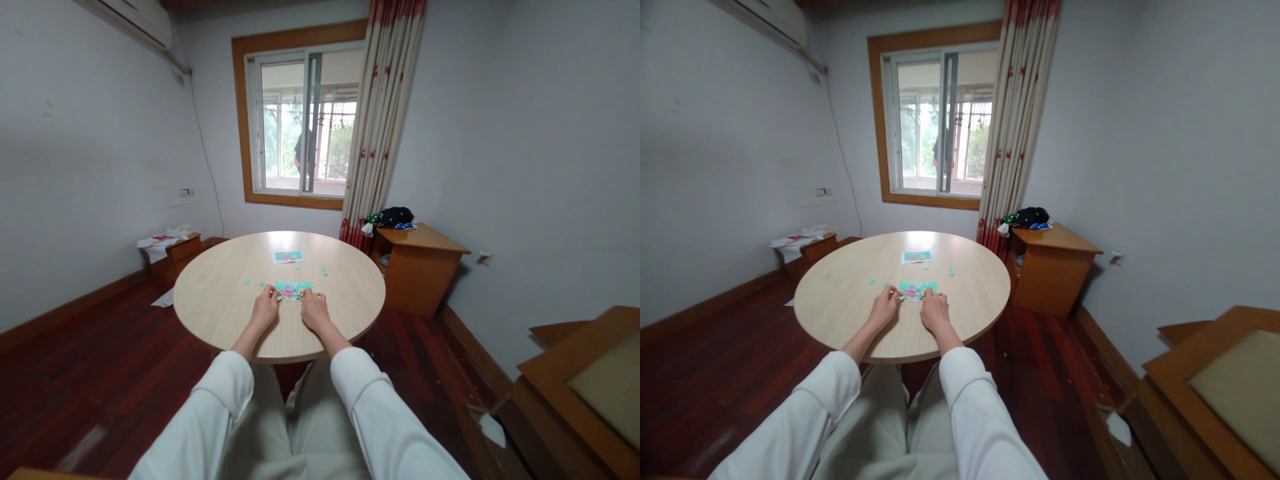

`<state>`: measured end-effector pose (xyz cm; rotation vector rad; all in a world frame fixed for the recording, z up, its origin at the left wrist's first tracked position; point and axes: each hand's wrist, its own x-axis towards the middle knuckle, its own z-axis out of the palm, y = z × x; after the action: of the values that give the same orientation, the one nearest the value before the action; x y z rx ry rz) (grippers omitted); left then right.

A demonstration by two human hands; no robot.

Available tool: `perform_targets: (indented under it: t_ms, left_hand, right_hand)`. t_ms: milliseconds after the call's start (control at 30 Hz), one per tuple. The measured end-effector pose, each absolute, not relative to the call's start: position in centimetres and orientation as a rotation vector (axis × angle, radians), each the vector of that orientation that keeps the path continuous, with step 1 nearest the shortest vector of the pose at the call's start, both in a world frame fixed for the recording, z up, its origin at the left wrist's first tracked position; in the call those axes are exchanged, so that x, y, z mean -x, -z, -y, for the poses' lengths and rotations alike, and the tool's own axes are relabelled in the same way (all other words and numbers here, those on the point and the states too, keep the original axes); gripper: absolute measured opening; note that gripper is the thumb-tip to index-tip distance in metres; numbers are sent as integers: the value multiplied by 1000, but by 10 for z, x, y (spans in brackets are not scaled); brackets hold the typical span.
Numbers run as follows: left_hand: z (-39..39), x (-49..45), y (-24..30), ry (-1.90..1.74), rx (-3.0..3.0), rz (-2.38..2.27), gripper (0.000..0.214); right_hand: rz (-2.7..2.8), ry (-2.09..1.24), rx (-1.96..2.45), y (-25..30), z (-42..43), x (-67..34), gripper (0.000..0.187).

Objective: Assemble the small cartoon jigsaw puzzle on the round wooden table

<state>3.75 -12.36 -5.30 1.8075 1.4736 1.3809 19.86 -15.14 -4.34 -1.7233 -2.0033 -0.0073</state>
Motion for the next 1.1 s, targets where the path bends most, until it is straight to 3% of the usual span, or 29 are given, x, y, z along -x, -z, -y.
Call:
perform_targets:
  t_ms: [467, 900, 1100]
  left_hand:
    - [142, -45, 45, -920, -2289, -1682, 15]
    - [138, -44, 46, -993, -2195, -1724, 14]
    - [131, -39, 49, -1253, -1902, -1518, 7]
  right_hand:
    - [2005, -3, 1806, 37, 155, -198, 24]
    - [1972, -105, 1812, 36, 155, -199, 23]
    - [1936, -66, 1838, 37, 155, -200, 25]
